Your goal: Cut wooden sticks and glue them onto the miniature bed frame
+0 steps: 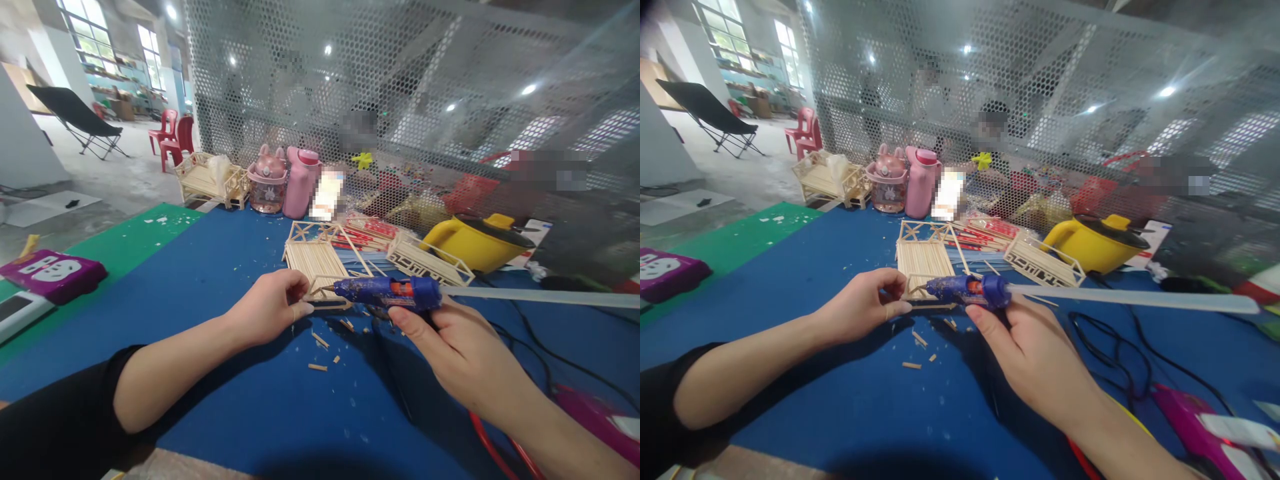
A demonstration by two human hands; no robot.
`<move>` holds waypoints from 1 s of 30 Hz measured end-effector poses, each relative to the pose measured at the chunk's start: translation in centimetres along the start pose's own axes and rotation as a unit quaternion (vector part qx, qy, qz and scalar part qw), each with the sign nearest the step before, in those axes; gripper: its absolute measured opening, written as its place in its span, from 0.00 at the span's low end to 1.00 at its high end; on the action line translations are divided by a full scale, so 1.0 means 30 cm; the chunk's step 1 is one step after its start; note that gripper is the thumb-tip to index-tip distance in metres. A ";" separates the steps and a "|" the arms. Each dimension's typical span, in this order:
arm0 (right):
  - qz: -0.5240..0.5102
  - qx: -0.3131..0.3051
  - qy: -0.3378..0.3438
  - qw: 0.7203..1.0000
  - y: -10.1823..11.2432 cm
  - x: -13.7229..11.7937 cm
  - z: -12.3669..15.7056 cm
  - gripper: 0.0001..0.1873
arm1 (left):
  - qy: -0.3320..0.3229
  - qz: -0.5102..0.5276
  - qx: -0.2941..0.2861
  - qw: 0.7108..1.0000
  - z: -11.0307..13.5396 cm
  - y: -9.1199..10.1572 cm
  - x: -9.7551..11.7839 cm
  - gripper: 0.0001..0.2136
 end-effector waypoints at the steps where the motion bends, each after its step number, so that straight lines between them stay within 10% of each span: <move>1: 0.001 0.003 0.000 1.000 0.001 0.001 -0.001 0.21 | -0.001 0.000 0.001 1.000 0.000 0.000 0.000 0.04; 30: 0.001 0.028 0.017 0.999 0.049 0.034 0.061 0.18 | 0.000 -0.012 0.000 1.000 -0.001 -0.003 -0.006 0.04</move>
Point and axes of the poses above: each hand's wrist, its own z-axis away from the middle knuckle, its own y-axis out of the back of the hand, x = y × z, the point moved 6 cm from there along -z, towards the middle knuckle, and after that the axes turned 15 degrees about -x, right-handed, at the moved point
